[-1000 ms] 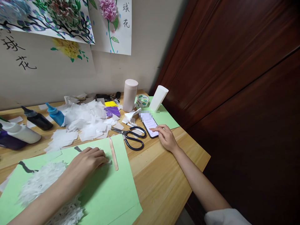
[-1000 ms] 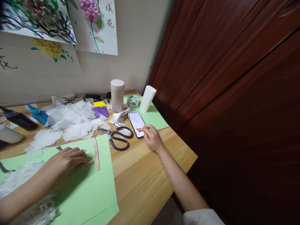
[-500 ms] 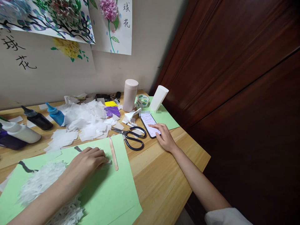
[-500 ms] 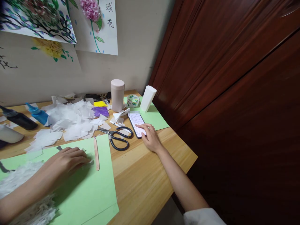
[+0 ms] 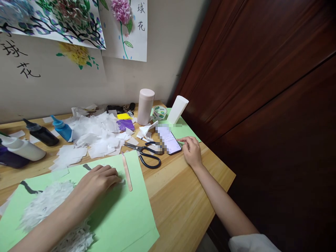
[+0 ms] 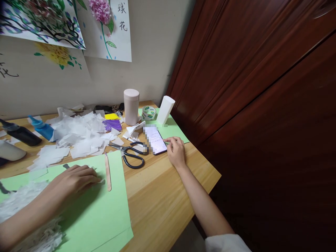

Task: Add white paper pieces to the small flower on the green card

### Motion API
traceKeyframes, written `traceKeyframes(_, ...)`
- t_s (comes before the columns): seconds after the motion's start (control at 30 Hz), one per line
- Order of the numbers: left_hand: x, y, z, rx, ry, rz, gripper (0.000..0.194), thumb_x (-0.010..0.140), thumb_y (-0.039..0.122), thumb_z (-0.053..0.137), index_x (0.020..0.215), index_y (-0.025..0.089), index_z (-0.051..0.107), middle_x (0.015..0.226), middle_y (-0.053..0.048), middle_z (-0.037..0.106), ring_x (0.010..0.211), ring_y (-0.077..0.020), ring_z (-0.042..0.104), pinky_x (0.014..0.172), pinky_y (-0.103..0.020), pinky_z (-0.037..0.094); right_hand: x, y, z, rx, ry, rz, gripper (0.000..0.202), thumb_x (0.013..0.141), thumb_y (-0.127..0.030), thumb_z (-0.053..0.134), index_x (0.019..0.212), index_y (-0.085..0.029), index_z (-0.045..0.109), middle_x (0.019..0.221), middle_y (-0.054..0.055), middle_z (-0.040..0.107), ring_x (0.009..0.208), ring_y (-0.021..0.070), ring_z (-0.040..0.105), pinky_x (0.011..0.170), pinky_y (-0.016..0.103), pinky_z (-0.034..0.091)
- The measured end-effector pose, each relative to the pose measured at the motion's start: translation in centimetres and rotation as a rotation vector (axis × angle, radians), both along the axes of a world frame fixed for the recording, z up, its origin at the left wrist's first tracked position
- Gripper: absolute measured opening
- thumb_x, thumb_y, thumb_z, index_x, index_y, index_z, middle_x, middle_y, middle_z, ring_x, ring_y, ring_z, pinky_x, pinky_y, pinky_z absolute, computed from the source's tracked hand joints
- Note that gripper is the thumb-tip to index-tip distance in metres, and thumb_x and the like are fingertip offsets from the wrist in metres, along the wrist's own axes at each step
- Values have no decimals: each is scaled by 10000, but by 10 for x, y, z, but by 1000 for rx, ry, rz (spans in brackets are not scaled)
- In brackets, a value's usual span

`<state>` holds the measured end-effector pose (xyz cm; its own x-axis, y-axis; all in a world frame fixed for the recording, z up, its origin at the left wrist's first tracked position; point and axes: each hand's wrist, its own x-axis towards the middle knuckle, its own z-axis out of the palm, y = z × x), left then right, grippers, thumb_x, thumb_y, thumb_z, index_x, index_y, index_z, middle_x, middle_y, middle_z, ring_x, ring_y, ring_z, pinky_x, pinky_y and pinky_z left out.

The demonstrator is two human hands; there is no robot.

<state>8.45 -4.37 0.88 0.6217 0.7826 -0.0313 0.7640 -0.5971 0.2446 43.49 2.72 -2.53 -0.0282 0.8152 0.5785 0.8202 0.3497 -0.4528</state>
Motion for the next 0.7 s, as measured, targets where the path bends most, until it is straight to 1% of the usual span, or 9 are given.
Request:
traceKeyframes(0.13, -1, -2, 1, -12, 2, 1, 283, 897, 200, 358, 886, 281, 629, 868, 18, 652, 818, -163, 553, 743, -315, 336, 0, 1, -1, -23, -23, -5, 285, 779, -59, 406, 873, -214, 626, 897, 41, 665, 888, 223, 538, 816, 379, 393)
traceKeyframes(0.3, 1, -4, 6, -26, 5, 17, 291, 897, 189, 356, 872, 269, 635, 859, 17, 652, 812, -159, 553, 742, -312, 339, 0, 1, -1, -32, -22, 6, 284, 782, -59, 409, 878, -213, 627, 897, 39, 665, 891, 219, 537, 816, 372, 389)
traceKeyframes(0.43, 2, -4, 9, -33, 9, 20, 296, 890, 175, 364, 870, 269, 644, 848, 15, 655, 804, -156, 556, 729, -307, 342, -1, 0, 0, -12, -36, 57, 313, 794, -56, 397, 925, -213, 635, 904, 40, 657, 904, 210, 536, 829, 364, 381)
traceKeyframes(0.57, 2, -4, 7, 2, -7, 6, 296, 884, 175, 371, 865, 265, 652, 840, 7, 660, 791, -154, 559, 715, -302, 346, -4, -1, -1, -9, -81, 131, 332, 790, -52, 399, 951, -211, 641, 917, 44, 645, 928, 209, 530, 831, 366, 370)
traceKeyframes(0.7, 4, -4, 9, 21, -31, 4, 292, 877, 172, 380, 853, 263, 657, 818, 10, 663, 774, -152, 560, 703, -300, 352, -6, 0, 0, -16, -99, 151, 357, 797, -56, 395, 995, -220, 642, 927, 52, 634, 949, 215, 524, 834, 377, 371)
